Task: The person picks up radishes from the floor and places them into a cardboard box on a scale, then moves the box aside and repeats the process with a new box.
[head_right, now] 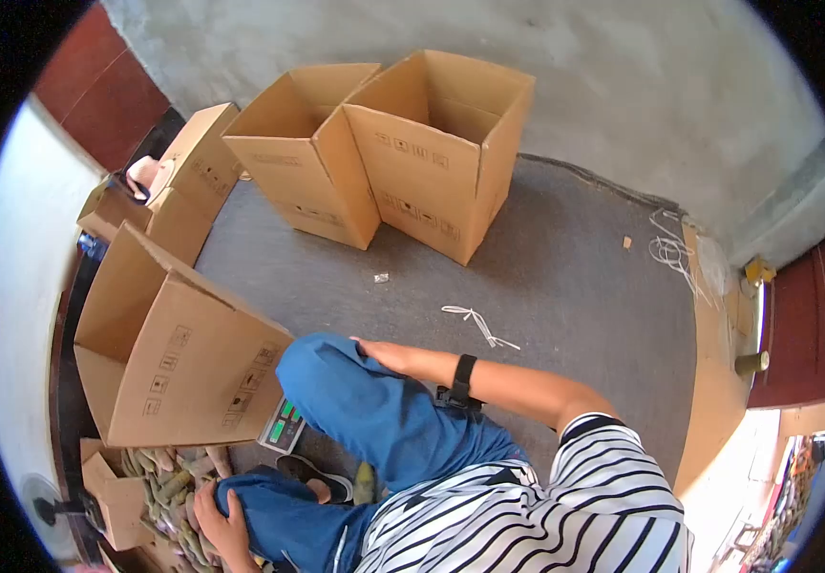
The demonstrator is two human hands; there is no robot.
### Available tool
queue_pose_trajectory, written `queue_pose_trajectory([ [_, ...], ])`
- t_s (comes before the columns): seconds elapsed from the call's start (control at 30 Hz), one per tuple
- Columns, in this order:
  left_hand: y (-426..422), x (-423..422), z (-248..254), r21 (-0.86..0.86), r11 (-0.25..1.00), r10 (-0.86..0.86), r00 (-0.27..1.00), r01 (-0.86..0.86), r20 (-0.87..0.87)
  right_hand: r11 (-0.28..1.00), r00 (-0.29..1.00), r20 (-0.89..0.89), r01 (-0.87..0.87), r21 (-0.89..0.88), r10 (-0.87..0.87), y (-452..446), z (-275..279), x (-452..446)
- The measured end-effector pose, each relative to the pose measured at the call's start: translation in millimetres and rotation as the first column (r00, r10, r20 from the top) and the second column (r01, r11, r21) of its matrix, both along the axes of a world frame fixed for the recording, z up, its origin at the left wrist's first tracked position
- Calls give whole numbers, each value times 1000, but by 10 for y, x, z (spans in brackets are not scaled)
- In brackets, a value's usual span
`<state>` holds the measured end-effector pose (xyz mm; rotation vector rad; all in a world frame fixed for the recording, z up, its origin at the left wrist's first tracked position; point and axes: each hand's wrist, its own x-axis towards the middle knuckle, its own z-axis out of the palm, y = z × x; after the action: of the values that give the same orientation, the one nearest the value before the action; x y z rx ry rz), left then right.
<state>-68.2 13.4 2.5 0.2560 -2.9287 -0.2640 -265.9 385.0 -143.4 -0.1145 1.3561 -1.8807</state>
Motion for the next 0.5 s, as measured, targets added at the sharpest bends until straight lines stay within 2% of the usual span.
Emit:
queue_pose_trajectory([
  [0.03,3,26,-23,9,1000,20,1000,-20,-6,1000,1000,-6,-20,9,20,14,208,38],
  [0.07,37,0,-9,18,1000,19,999,-18,-40,954,947,-322,73,291,26,38,424,108],
  [0.1,67,-20,7,24,999,24,997,-22,-75,836,793,-596,239,493,125,45,637,180],
  [0.13,82,-8,-17,4,1000,8,993,-8,-119,805,716,-674,285,521,183,41,850,251],
  [0.23,181,-8,46,9,1000,-15,978,17,-207,738,515,-792,384,555,328,17,1165,452],
  [0.27,189,7,33,-20,1000,-14,976,10,-219,766,470,-838,419,487,275,25,1112,478],
  [0.3,176,23,19,26,1000,-8,973,15,-230,767,373,-880,457,450,294,24,1082,495],
  [0.37,203,46,52,2,1000,4,972,-4,-235,781,240,-922,491,386,305,24,1055,532],
  [0.43,244,24,12,-11,1000,10,965,-13,-260,775,133,-934,525,351,332,37,1062,510],
  [0.47,244,37,-14,-14,1000,16,965,-21,-262,803,115,-933,481,353,342,18,1098,511],
  [0.5,252,57,-36,-6,998,57,962,-60,-265,802,19,-928,496,332,373,27,1140,515],
])
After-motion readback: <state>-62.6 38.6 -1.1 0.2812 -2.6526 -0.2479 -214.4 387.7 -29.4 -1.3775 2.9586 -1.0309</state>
